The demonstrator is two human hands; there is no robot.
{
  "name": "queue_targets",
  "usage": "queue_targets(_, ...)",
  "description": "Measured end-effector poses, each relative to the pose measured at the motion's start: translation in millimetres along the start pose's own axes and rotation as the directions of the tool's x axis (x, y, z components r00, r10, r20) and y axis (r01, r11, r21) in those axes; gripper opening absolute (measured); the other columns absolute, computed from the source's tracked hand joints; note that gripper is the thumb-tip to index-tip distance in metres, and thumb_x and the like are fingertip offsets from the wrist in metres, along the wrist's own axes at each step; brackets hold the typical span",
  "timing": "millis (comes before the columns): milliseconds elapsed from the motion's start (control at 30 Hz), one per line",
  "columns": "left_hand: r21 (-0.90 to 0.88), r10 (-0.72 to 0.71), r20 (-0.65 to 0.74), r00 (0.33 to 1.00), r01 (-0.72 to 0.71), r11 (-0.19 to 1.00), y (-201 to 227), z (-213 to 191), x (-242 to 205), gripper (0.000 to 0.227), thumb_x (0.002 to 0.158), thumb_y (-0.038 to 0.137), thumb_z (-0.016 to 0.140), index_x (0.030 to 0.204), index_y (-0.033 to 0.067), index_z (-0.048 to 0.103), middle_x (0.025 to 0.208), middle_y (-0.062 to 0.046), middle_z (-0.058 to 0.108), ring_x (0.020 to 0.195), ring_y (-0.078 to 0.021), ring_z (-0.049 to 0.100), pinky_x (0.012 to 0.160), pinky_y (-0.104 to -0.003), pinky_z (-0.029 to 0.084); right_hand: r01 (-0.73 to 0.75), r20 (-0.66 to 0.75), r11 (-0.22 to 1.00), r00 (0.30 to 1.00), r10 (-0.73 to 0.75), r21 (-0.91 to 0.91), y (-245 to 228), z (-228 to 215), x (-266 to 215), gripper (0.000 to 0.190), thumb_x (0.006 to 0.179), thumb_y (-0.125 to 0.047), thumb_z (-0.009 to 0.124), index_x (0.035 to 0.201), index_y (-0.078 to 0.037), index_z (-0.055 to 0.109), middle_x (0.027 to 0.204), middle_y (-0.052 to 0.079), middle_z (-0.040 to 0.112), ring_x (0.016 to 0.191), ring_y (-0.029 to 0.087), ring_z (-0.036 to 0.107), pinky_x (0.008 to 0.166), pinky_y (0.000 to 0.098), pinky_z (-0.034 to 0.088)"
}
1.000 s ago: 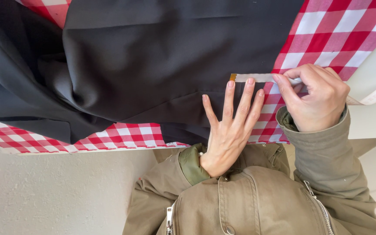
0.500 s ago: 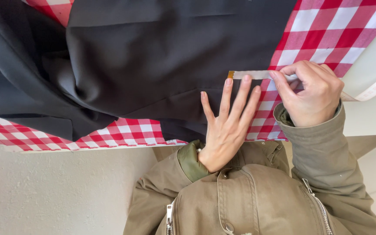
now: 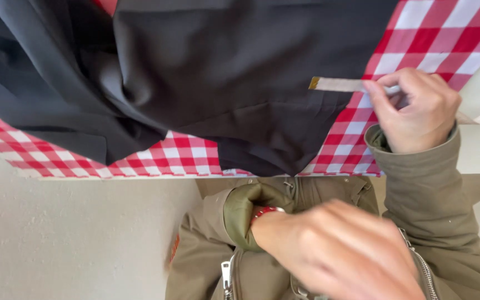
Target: The person measures a black garment laid on a red and white checkered tablecloth using a flexible measuring tape and a ruler. They mark measurements on the fabric with chalk while adjusting the garment and tools.
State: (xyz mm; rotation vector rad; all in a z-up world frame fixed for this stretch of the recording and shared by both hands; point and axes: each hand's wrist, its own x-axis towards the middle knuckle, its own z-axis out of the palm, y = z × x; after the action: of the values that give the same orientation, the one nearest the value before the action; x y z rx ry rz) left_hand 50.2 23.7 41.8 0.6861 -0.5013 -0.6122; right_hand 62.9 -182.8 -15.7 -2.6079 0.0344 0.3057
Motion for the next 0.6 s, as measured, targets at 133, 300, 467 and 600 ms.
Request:
queue_targets(133,-0.086,0.203,0.083,0.976,-0.196,0.977,-6.1,20.4,-0.9,0.020,0.106,0.007,0.058,0.107,-0.0130,0.062,0.116,-0.030,0.065,0.113,-0.0450,0.070,0.090,-0.048,0.065,-0.109,0.036,0.983,0.994,0.105,0.145,10.0,7.1,-12.4,0.022,0.104,-0.002,0.087,0.090,0.002,0.071,0.077,0.008,0.067,0.065,0.014,0.064,0.059,0.0254,0.047)
queue_targets(300,-0.247,0.213,0.095,0.972,-0.184,0.951,-26.3,41.9,-12.8,0.025,0.108,0.011,0.051,0.104,-0.0132,0.054,0.122,-0.027,0.057,0.113,-0.0411,0.064,0.089,-0.045,0.063,-0.108,0.037,0.988,0.994,0.104,0.106,2.0,3.9,-7.3,0.024,0.104,-0.002,0.089,0.088,0.002,0.072,0.075,0.009,0.067,0.063,0.016,0.063,0.057,0.0277,0.046)
queue_targets(467,-0.131,0.116,0.143,0.983,-0.097,0.987,-19.6,35.3,-13.0,0.020,0.109,0.014,0.055,0.116,-0.0041,0.054,0.123,-0.017,0.057,0.110,-0.0312,0.062,0.089,-0.037,0.059,-0.090,0.030,0.987,0.996,0.087,0.136,8.2,6.3,-11.4,0.020,0.103,-0.001,0.086,0.090,0.002,0.071,0.078,0.009,0.068,0.066,0.015,0.065,0.059,0.0257,0.047)
queue_targets(600,-0.022,0.016,0.167,0.986,-0.012,1.000,-9.8,29.6,-12.0,0.022,0.110,0.017,0.059,0.128,0.0050,0.054,0.124,-0.006,0.058,0.106,-0.0212,0.060,0.088,-0.029,0.054,-0.049,0.006,0.996,0.999,0.048,0.077,-1.7,1.1,-4.0,0.021,0.100,0.000,0.089,0.090,0.002,0.071,0.077,0.010,0.067,0.065,0.019,0.063,0.062,0.0317,0.047)
